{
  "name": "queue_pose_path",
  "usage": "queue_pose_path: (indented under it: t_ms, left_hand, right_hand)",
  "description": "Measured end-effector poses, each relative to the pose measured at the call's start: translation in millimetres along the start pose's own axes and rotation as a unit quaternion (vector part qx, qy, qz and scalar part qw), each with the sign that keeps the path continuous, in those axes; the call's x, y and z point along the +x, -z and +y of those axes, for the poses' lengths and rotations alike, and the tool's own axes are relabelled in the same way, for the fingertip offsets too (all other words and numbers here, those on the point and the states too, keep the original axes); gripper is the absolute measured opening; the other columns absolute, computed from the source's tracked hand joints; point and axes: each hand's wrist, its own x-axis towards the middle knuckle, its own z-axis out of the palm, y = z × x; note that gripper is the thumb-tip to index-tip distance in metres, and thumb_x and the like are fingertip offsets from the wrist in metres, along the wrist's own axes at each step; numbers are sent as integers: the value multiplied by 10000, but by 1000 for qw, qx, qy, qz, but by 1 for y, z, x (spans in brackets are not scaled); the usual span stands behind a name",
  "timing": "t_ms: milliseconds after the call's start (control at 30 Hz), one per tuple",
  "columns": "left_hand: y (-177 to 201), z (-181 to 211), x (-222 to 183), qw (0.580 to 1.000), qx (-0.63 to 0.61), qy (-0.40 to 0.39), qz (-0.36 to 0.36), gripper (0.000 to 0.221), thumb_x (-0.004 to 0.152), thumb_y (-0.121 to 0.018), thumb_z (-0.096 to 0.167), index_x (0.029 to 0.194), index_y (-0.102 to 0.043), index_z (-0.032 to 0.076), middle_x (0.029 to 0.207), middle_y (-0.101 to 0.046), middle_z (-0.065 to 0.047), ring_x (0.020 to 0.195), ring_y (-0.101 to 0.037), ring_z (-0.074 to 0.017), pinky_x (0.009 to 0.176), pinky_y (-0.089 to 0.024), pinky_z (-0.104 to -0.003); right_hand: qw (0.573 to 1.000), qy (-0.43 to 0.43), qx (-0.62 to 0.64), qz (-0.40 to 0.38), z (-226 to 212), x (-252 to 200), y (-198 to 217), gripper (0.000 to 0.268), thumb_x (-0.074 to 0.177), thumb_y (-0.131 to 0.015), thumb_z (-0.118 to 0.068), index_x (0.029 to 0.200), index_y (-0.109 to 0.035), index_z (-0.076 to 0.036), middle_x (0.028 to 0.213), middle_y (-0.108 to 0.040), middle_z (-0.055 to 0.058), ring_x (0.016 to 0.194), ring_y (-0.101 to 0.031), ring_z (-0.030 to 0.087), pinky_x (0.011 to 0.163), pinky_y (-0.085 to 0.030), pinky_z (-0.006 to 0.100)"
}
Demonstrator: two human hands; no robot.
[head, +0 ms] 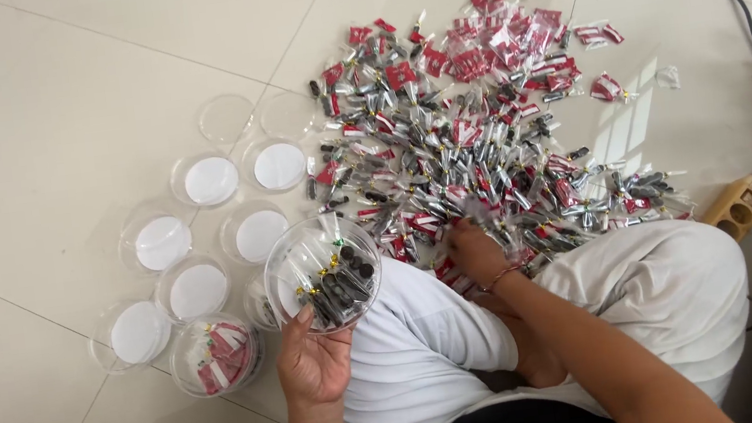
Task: The person picks up individual vape cartridges from a pile on the floor and places them into clear circular plastic containers.
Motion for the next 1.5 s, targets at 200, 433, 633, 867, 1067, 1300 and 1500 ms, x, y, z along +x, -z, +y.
queue_pose_path:
  t_ms: [200,433,633,867,1067,1300,1500]
  left_hand:
    - [14,-15,-2,995,-46,74,39,466,857,-635,114,1285,-568,-57,1292,-653,-210,1265,-594,-373,1045,-477,-597]
    - [28,-36,-4,988,-11,105,-114,605,871,-583,-20,1467,-485,20,1408,-591,-210,1345,-514,-424,1043,-442,-672]
    - [27,-47,5,995,38,75,-59,549,875,-624,-11,1416,-536,26,1347,-636,-188,1294,-581,-333,1060,-501,-470]
    - [9,-43,6,985,-7,80,-151,639,879,-657,6,1483,-461,71,1415,-595,-179,1364,-491,-421,1049,-344,-789]
    - [-7,-44,1,978,-32,97,-185,693,863,-699,-12,1498,-429,47,1462,-549,-205,1373,-465,-456,1049,-314,-822]
    - [-29,-102,-18,964,-51,221,-142,652,810,-718,99,1398,-493,-72,1370,-601,-252,1313,-534,-445,1130,-360,-708]
    - [-9,-172,-35,958,-58,275,-61,615,828,-583,117,1431,-519,20,1427,-579,-240,1316,-525,-488,1059,-385,-733]
  right_hand:
    - [950,-129,248,139,65,-15,31,54,909,-725,-89,936,-771,-80,867,-763,89,786,-695,195,726,-584,318]
    - [934,-99,171,299,52,8,47,157,919,-706,-64,1057,-763,-112,1261,-551,142,1162,-524,353,969,-489,469]
    - [982,2,126,138,18,37,24,278,1041,-503,-160,1217,-708,-97,1143,-640,81,817,-671,289,644,-581,407]
    - [991,-64,98,70,20,48,13,255,986,-656,-269,1179,-667,-102,1217,-618,124,929,-657,333,706,-561,453]
    - [895,-53,440,42,26,-14,49,211,1053,-600,-209,867,-602,-109,705,-514,-2,578,-403,115,560,-358,288]
    - [760,11,649,31,46,-123,98,89,1015,-613,-124,1013,-690,-80,968,-702,32,888,-668,150,881,-576,326]
    - [681,6,723,118,38,-209,134,123,1031,-511,-95,1112,-598,-67,922,-685,119,879,-733,268,815,-620,419]
